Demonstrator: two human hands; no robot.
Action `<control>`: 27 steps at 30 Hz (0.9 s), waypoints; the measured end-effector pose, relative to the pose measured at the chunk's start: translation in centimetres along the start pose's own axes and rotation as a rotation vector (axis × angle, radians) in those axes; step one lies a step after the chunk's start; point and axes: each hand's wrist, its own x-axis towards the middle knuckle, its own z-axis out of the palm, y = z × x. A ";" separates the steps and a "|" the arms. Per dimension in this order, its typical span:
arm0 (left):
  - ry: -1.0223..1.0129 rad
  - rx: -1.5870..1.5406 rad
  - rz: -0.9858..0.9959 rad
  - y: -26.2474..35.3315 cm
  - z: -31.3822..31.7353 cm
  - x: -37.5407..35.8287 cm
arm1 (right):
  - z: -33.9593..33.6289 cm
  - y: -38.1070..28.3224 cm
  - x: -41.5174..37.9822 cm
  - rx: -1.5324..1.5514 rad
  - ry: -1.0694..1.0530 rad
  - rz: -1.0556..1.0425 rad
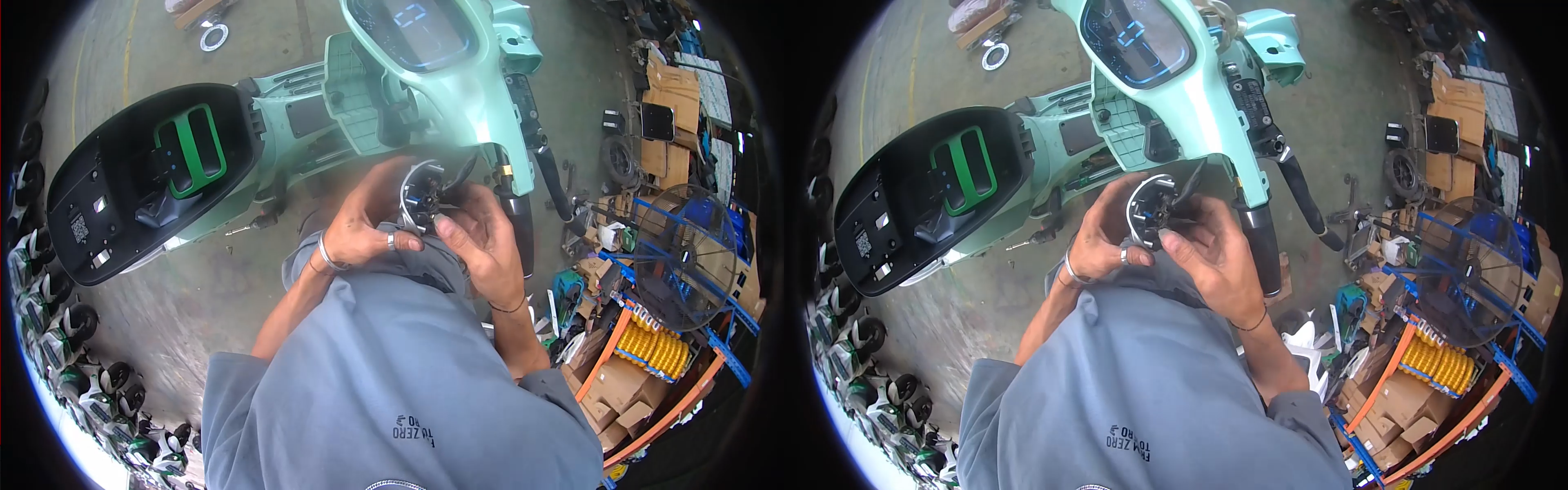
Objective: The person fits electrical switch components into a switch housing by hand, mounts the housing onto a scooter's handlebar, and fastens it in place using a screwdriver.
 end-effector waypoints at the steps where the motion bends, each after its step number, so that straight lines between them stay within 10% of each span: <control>1: -0.028 0.011 0.013 -0.1 -0.2 -0.1 | -0.4 -0.2 0.1 -0.012 -0.064 -0.009; 27: 0.020 0.084 0.055 -1.1 0.6 0.4 | -0.1 0.1 0.5 -0.137 0.092 -0.078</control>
